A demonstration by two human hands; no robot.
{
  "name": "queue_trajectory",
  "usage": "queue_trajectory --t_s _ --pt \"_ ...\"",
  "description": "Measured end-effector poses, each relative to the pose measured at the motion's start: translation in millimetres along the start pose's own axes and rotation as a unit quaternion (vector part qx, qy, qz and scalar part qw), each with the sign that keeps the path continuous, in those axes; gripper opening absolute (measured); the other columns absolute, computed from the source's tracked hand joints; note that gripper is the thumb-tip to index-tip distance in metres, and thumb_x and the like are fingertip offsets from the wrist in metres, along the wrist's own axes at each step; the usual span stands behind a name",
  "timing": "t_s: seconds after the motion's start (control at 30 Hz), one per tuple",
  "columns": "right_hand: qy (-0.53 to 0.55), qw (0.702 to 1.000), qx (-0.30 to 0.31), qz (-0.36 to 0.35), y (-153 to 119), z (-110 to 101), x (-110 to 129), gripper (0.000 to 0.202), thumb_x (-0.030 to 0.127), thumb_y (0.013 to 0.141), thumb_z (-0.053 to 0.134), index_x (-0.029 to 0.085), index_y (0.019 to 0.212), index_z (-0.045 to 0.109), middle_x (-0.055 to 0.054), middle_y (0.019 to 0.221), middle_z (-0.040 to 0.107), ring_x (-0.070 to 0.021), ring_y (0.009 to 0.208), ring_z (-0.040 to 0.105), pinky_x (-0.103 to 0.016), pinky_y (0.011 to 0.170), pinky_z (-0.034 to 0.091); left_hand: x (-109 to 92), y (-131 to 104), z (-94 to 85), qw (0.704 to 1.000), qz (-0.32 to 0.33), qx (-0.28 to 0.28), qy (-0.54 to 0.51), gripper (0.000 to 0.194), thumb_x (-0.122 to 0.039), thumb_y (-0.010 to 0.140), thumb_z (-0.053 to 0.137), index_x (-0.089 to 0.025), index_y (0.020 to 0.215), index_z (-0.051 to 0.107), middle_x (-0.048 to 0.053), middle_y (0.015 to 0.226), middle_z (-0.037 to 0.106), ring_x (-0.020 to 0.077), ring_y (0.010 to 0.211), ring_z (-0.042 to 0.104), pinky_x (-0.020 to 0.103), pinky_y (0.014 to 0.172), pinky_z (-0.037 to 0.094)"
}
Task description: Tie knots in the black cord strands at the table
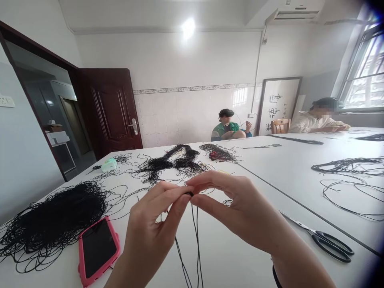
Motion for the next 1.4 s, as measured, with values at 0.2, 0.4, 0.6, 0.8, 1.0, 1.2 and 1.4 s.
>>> queue_trajectory --t_s 0.2,0.4,0.6,0.8,1.0,1.2,1.4 --pt "-0.037 0.998 -0.043 0.016 -0.8 -5.6 0.9 0.006 0.026 0.083 0.059 0.030 0.082 0.063 0.009 0.078 0.066 -0.0074 0.068 0.060 -0.017 0.050 0.043 2.0 -1.7 -3.3 0.997 -0.049 -0.028 -0.045 0.020 -0.019 0.079 0.062 -0.028 0.094 0.071 -0.001 0.076 0.066 0.0079 0.064 0.056 0.015 0.051 0.045" --pt "-0.088 0.993 -0.055 -0.056 -4.8 -5.8 12.8 0.012 0.015 0.083 0.058 0.022 0.074 0.055 0.005 0.073 0.057 -0.0090 0.072 0.051 -0.021 0.063 0.044 14.6 -2.0 -0.7 0.980 -0.189 -0.009 -0.055 0.016 -0.033 0.077 0.062 -0.021 0.066 0.064 -0.004 0.051 0.048 0.0045 0.043 0.034 0.015 0.037 0.028" --pt "-0.035 0.994 -0.037 -0.096 -7.3 -3.6 18.5 0.009 0.022 0.090 0.050 0.023 0.092 0.059 0.001 0.087 0.062 -0.0105 0.080 0.057 -0.023 0.070 0.047 13.9 -2.8 -0.1 0.968 -0.214 -0.020 -0.128 0.018 -0.030 0.079 0.059 -0.020 0.064 0.061 -0.004 0.051 0.044 0.0055 0.046 0.036 0.015 0.040 0.031" --pt "-0.004 0.999 -0.016 -0.033 -5.7 -0.9 12.6 0.009 0.023 0.087 0.053 0.028 0.088 0.060 0.007 0.082 0.064 -0.0083 0.072 0.060 -0.020 0.068 0.049 7.7 -1.5 -3.8 0.977 -0.154 -0.036 -0.144 0.011 -0.025 0.079 0.061 -0.025 0.069 0.065 -0.005 0.061 0.054 0.0039 0.051 0.042 0.012 0.044 0.034" --pt "0.008 0.999 -0.021 -0.034 -7.5 -4.3 16.8 0.008 0.020 0.085 0.053 0.025 0.081 0.056 0.006 0.076 0.062 -0.0087 0.069 0.059 -0.021 0.065 0.049 2.4 -1.6 -5.0 0.982 -0.122 -0.049 -0.137 0.010 -0.022 0.078 0.061 -0.026 0.071 0.067 -0.005 0.063 0.056 0.0040 0.053 0.046 0.012 0.045 0.036" --pt "0.004 0.999 -0.011 -0.039 -8.4 -2.6 17.7 0.010 0.018 0.087 0.049 0.026 0.084 0.054 0.007 0.075 0.061 -0.0073 0.067 0.057 -0.019 0.059 0.047 0.3 -3.4 -4.5 0.981 -0.138 -0.057 -0.122 0.013 -0.020 0.076 0.062 -0.030 0.073 0.069 -0.006 0.061 0.056 0.0033 0.050 0.041 0.012 0.041 0.031" --pt "-0.001 0.998 -0.008 -0.062 -7.6 -1.7 18.1 0.012 0.013 0.085 0.050 0.025 0.083 0.052 0.006 0.079 0.057 -0.0063 0.068 0.053 -0.020 0.062 0.044 2.3 -4.3 -4.1 0.975 -0.173 -0.063 -0.123 0.013 -0.017 0.073 0.060 -0.027 0.066 0.065 -0.007 0.061 0.054 0.0042 0.054 0.045 0.013 0.047 0.036"
Point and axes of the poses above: each hand's wrist, its own y-axis towards the middle knuckle, its own z-axis out of the palm, x = y × z, the point moved 7 cm from there along y, towards the middle knuckle
